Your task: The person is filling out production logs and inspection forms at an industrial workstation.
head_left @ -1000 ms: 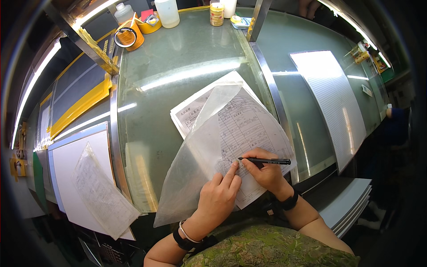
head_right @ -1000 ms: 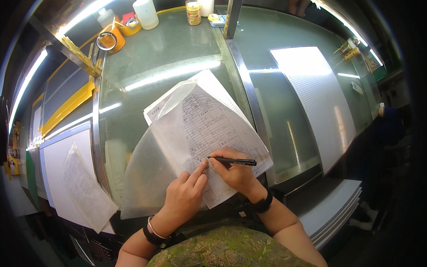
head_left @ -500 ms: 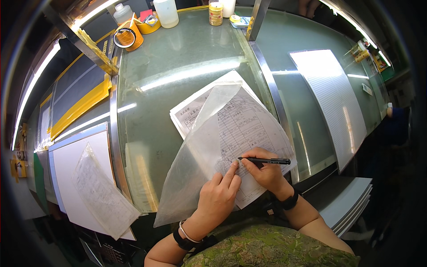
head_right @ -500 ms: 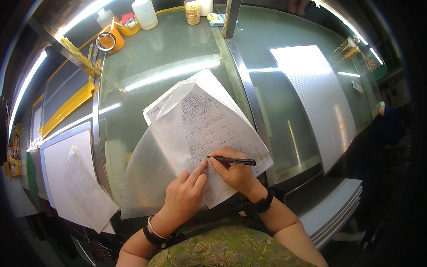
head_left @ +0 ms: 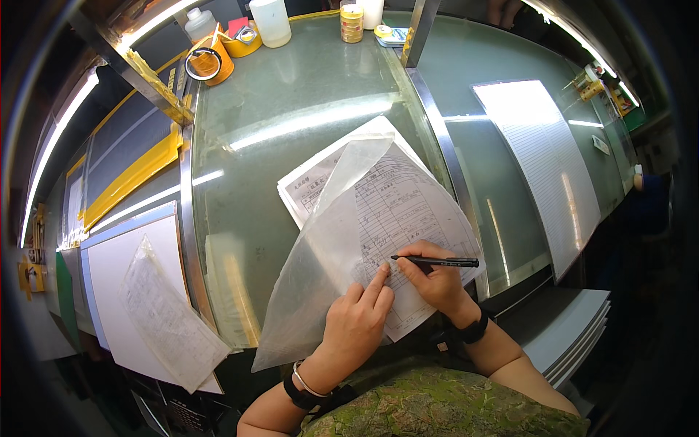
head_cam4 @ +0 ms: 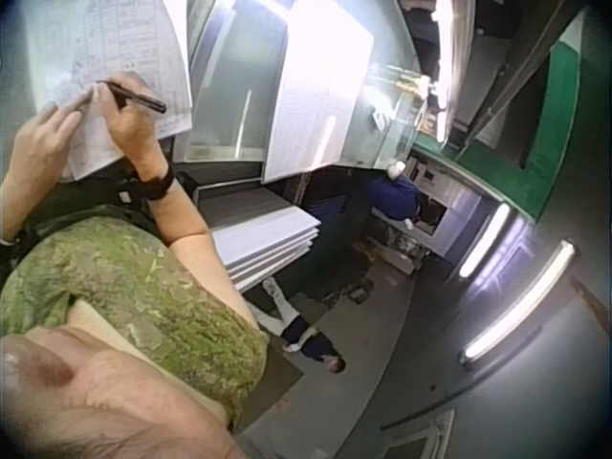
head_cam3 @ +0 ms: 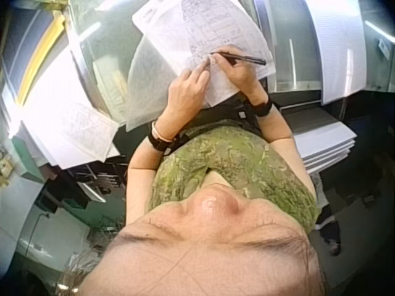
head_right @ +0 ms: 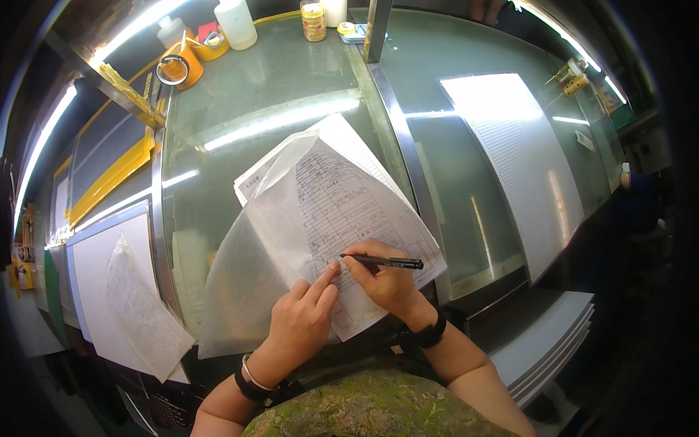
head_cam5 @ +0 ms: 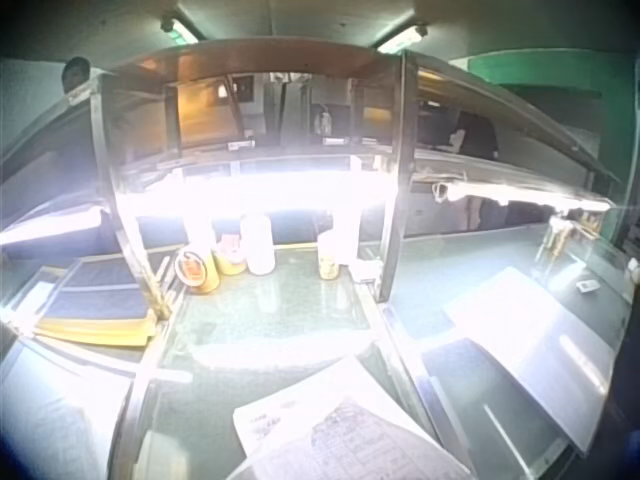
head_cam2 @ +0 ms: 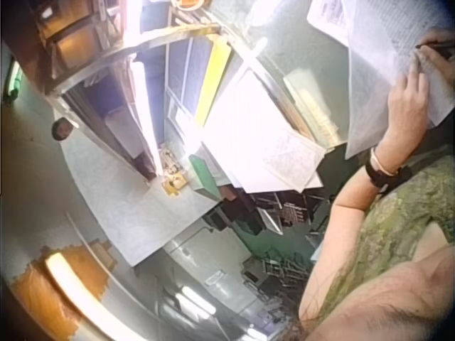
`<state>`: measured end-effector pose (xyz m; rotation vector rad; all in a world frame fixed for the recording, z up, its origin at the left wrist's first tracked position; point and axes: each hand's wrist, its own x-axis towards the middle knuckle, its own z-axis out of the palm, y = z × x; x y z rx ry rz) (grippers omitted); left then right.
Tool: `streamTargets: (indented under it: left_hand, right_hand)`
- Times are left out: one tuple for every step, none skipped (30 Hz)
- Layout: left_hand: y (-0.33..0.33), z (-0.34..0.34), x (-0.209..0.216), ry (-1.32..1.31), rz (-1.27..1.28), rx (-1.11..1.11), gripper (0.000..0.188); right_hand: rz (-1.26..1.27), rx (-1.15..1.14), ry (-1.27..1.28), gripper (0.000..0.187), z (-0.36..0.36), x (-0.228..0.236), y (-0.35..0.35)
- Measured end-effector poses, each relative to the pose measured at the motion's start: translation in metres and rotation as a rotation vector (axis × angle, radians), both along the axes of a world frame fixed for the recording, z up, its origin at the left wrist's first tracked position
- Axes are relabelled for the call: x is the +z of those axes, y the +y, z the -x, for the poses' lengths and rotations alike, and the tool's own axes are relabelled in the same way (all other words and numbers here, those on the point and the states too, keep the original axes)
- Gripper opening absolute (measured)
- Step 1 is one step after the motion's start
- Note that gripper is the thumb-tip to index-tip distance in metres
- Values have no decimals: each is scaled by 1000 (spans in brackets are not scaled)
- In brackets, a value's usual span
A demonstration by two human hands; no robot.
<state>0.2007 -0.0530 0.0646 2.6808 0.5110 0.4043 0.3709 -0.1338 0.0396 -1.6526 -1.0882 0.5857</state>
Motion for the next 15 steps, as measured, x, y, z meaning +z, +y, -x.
streamTargets:
  left_hand:
    - [0,0,0,0,0,0,17]
    - [0,0,0,-1,2,-1,17]
    - [0,0,0,-2,3,-1,17]
    - [0,0,-1,-2,4,-2,17]
    - [0,0,-1,-4,4,-1,16]
    - [0,0,-1,-7,4,0,16]
    - [0,0,-1,-6,4,0,16]
    - [0,0,-2,-12,1,1,16]
    - [0,0,-2,-17,-2,3,16]
    - [0,0,-2,-17,-2,3,16]
    - [0,0,-3,-17,-1,2,16]
    - [0,0,-3,-17,0,2,16]
    - [0,0,-3,-16,-1,2,16]
    - [0,0,-2,-17,1,1,16]
    - [0,0,-1,-18,2,0,16]
  right_hand:
    - [9,0,6,10,0,0,0]
    - [9,-1,6,10,0,0,0]
    - [5,-2,-1,10,0,0,0]
    - [1,-3,-9,10,0,0,0]
    - [1,-3,-8,10,0,0,0]
    - [-2,-3,-22,10,-1,-1,0]
    - [-4,-3,-35,10,-1,-1,0]
    - [-4,-4,-35,10,-1,-2,0]
    - [-10,-4,-35,10,-1,-2,1]
    - [-16,-5,-36,10,-1,-2,1]
    - [-16,-5,-36,10,-1,-2,1]
    - [-11,-6,-30,10,-1,-3,1]
    - [-7,-6,-25,11,-1,-3,1]
    - [-7,-7,-25,11,0,-3,0]
    - [-7,-8,-26,11,0,-2,0]
